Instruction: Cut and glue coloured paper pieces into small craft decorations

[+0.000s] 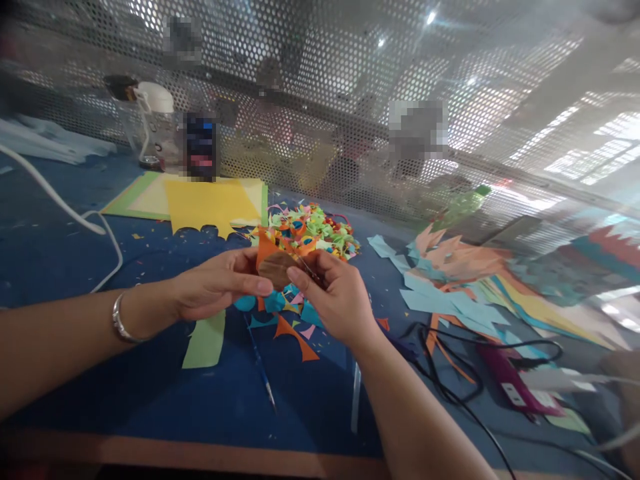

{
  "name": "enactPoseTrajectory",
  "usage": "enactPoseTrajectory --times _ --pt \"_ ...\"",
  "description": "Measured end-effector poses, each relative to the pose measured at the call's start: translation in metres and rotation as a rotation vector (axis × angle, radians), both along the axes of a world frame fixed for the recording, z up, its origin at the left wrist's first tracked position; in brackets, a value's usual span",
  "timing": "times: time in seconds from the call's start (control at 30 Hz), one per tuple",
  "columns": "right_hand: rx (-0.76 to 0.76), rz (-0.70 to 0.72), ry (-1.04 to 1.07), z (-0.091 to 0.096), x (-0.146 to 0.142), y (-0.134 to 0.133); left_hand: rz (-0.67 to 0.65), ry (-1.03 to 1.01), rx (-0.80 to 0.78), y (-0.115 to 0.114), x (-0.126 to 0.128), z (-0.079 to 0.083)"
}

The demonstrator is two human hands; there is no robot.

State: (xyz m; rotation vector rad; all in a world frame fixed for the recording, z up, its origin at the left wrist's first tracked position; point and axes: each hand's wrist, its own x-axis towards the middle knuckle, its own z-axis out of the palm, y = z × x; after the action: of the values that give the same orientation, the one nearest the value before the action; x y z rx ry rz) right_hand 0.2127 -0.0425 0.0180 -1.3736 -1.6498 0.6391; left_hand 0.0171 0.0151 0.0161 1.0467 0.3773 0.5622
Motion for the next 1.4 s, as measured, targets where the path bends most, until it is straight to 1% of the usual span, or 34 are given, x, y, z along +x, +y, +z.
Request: enactPoseTrajectory --times 0.07,0.17,0.23,0.33,0.47,0.67,0.8,0.97,1.13,1.4 --pt "0.005 -0.003 0.035 -0.001 0.0 -0.001 0.032 -0.027 -0.005 -0.006 0.003 -0.002" --pt "0.014 -0.024 0.04 -0.002 -0.004 -0.002 0.189 -0.011 0.011 -0.011 0.007 -0.008" --pt "-0.01 -0.015 0.053 -0.002 -0.007 -0.002 0.269 0.03 0.025 -0.011 0.008 -0.011" --pt "-0.056 0.02 0.075 -0.002 -0.008 0.0 0.291 0.079 0.062 -0.008 0.007 -0.013" --pt "-0.083 0.045 0.046 -0.002 -0.005 0.003 0.312 0.084 0.075 -0.003 0.005 -0.014" --pt "-0.071 0.029 -0.025 -0.004 -0.001 0.003 0.27 0.014 0.079 -0.002 0.006 -0.012" --pt "-0.068 0.037 -0.089 -0.002 -0.001 0.002 0.216 0.073 0.131 -0.003 0.007 -0.012" --pt "-0.042 0.054 -0.165 0.004 -0.001 0.001 0.197 0.172 0.21 -0.003 0.005 -0.014" --pt "-0.047 0.06 -0.216 0.008 0.0 0.0 0.176 0.162 0.195 -0.003 0.005 -0.014" --pt "-0.014 0.065 -0.221 0.007 0.0 0.0 0.151 0.123 0.188 -0.003 0.004 -0.012"
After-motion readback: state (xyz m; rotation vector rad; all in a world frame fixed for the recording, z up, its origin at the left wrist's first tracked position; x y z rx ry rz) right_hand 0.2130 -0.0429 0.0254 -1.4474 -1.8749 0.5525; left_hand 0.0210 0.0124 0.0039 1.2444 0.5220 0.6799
